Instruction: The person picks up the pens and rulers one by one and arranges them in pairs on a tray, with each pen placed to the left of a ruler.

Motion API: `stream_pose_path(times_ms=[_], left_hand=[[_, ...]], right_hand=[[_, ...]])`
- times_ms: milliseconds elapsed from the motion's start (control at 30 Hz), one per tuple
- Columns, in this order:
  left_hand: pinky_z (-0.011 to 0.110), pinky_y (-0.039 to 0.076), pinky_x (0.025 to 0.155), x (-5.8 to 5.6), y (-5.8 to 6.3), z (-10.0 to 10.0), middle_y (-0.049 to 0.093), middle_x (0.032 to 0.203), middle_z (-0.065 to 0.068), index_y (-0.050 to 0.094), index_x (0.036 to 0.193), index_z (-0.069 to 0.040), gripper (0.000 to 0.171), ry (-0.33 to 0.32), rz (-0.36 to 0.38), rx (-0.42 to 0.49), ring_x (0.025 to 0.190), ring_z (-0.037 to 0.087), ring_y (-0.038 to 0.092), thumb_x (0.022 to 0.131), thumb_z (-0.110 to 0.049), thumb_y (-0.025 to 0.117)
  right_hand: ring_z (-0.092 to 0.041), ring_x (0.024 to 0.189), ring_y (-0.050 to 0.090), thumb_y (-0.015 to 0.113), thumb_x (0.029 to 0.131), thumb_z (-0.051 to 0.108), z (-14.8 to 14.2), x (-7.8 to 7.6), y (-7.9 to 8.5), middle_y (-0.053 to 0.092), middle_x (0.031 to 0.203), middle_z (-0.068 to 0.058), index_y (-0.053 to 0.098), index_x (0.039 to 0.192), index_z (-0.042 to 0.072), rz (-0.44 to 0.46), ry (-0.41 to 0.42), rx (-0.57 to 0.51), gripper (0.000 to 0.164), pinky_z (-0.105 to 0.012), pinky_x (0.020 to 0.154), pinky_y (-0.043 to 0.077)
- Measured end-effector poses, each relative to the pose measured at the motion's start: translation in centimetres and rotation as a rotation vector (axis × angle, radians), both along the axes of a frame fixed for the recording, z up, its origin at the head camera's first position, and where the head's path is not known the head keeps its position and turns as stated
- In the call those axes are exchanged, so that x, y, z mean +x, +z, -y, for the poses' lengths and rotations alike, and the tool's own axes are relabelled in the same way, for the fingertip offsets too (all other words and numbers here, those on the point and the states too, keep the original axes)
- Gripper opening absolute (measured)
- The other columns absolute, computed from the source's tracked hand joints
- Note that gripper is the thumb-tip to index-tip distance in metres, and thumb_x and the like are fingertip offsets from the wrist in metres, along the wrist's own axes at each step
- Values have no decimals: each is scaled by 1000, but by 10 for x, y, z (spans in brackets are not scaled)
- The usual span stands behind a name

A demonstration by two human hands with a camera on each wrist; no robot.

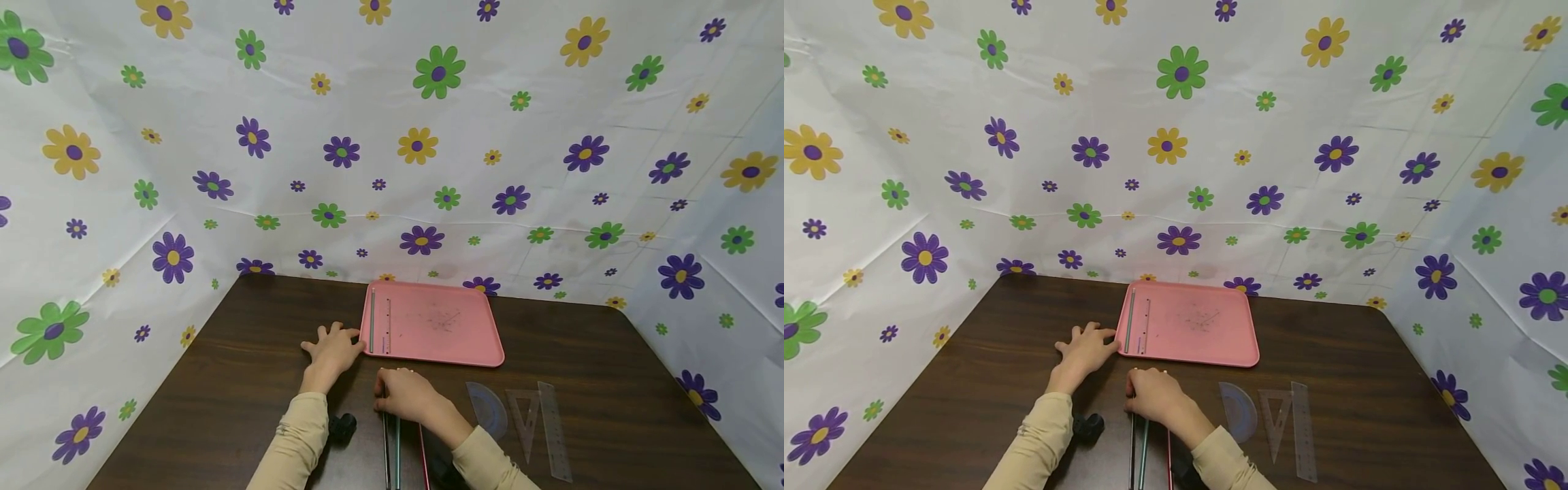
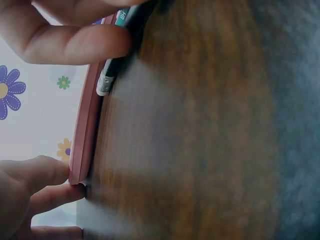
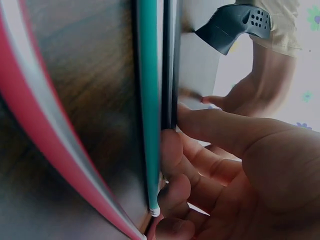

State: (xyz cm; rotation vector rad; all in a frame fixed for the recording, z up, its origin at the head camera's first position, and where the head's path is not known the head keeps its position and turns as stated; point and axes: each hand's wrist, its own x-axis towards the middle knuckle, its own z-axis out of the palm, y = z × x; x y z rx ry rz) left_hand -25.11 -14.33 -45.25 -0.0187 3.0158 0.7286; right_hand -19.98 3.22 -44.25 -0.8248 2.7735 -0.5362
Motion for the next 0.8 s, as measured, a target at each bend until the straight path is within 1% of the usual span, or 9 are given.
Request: stream_pose_path(times_ms=[100, 333, 633, 800], left_hand=[[86, 16, 98, 0, 0, 0, 44, 148, 22, 65, 133, -16, 43, 1, -1, 1, 136, 52, 31, 98, -40, 59], [86, 15, 99, -1, -1, 0, 44, 149, 22, 65, 134, -16, 43, 4, 3, 10, 138, 52, 29, 98, -40, 58], [86, 15, 98, 0, -1, 0, 44, 148, 22, 65, 133, -16, 43, 1, -1, 7, 137, 52, 30, 98, -40, 58], [87, 16, 97, 0, -2, 0, 45, 147, 22, 66, 132, -15, 43, 1, -7, 4, 136, 52, 31, 98, -39, 59]], right_hand=[[-5, 61, 50, 80, 80, 24, 1, 1, -1, 61, 71, 8, 64, 85, 16, -17, -7, 19, 19, -24, 58, 44], [-7, 65, 54, 81, 79, 26, 6, 3, 0, 63, 73, 7, 64, 84, 18, -15, -28, 41, 20, -27, 62, 47], [-6, 64, 54, 79, 77, 22, 7, 2, -2, 64, 74, 7, 65, 82, 17, -53, -34, 38, 15, -26, 59, 47], [-7, 63, 53, 78, 77, 20, 7, 2, -1, 64, 73, 7, 66, 81, 16, -53, -35, 33, 14, -26, 58, 46]])
